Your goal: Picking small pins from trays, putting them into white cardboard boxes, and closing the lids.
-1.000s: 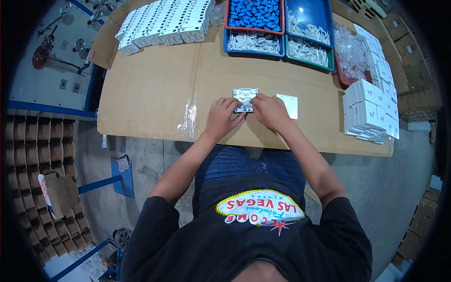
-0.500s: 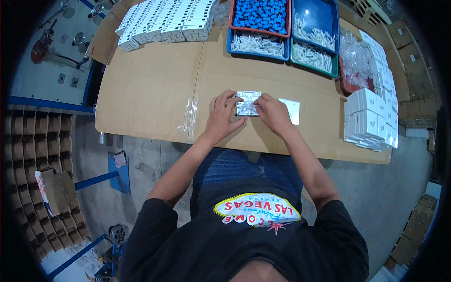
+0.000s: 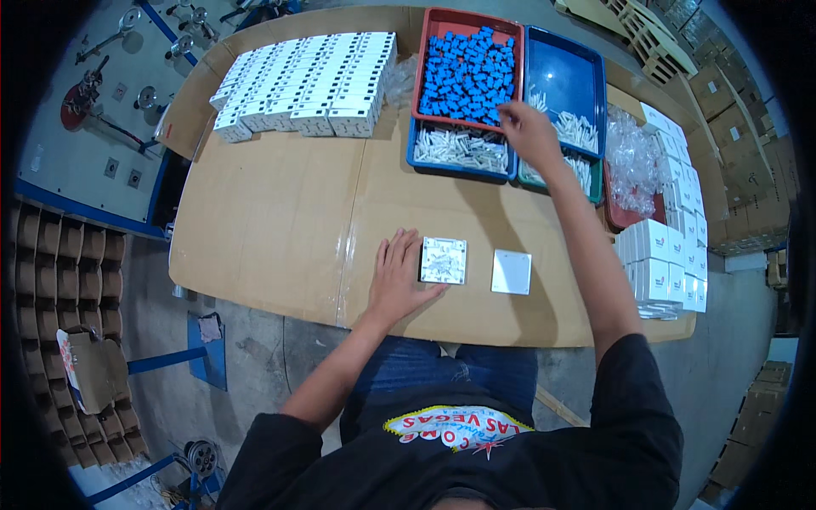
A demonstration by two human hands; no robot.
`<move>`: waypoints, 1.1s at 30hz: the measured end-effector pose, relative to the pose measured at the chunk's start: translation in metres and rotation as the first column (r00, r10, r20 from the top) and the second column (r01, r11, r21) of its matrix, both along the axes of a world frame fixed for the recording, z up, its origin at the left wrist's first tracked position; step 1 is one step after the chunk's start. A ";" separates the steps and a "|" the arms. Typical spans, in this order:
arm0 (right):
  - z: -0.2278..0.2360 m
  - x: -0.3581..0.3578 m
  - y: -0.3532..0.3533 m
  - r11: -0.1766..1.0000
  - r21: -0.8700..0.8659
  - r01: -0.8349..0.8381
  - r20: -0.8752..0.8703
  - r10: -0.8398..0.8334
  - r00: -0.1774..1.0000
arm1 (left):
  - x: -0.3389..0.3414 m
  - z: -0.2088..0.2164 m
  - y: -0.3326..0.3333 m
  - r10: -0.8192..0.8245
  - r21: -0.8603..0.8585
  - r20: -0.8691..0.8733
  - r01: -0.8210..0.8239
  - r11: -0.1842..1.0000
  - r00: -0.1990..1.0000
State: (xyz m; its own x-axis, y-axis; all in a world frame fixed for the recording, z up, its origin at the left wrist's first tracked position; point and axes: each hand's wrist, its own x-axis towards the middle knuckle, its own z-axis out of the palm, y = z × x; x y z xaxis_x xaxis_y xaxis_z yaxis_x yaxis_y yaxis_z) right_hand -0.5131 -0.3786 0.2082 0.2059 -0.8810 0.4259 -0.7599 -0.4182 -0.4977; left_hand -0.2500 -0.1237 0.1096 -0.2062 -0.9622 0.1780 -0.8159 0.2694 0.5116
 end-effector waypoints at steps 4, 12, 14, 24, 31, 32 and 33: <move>0.018 -0.020 -0.121 0.980 -0.197 0.017 -0.114 -0.041 0.993 | -0.007 0.009 -0.006 -0.018 0.016 -0.013 0.018 1.000 1.000; 0.004 -0.015 -0.270 0.942 -0.329 -0.058 -0.297 -0.045 0.954 | -0.009 0.015 -0.011 -0.023 0.053 -0.029 0.024 0.998 0.999; -0.005 -0.006 -0.279 0.969 -0.244 -0.035 -0.404 -0.068 0.912 | -0.007 0.014 -0.011 -0.012 0.063 -0.019 0.013 0.998 1.000; 0.002 -0.022 -0.290 0.931 -0.363 -0.021 -0.430 -0.147 0.891 | -0.006 0.019 -0.020 -0.025 0.099 -0.001 0.025 0.995 1.000; 0.034 -0.005 -0.184 0.997 -0.021 -0.077 0.408 0.078 0.910 | -0.005 0.017 -0.010 -0.018 0.055 -0.012 0.018 0.998 1.000; 0.038 0.003 -0.150 0.963 0.139 -0.231 0.604 0.102 0.791 | -0.004 0.016 -0.006 -0.015 0.064 0.006 0.014 0.998 1.000; 0.044 0.012 -0.107 0.901 0.156 -0.404 0.840 0.094 0.535 | -0.004 0.014 -0.004 -0.017 0.058 -0.004 0.017 0.998 1.000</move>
State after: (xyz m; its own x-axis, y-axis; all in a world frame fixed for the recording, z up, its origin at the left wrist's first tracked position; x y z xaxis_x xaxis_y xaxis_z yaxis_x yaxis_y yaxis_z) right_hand -0.5010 -0.4860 0.2520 0.1497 -0.9548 0.2568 0.1319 -0.2381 -0.9622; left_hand -0.2538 -0.1281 0.1240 -0.2219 -0.9673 0.1229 -0.8098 0.2530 0.5293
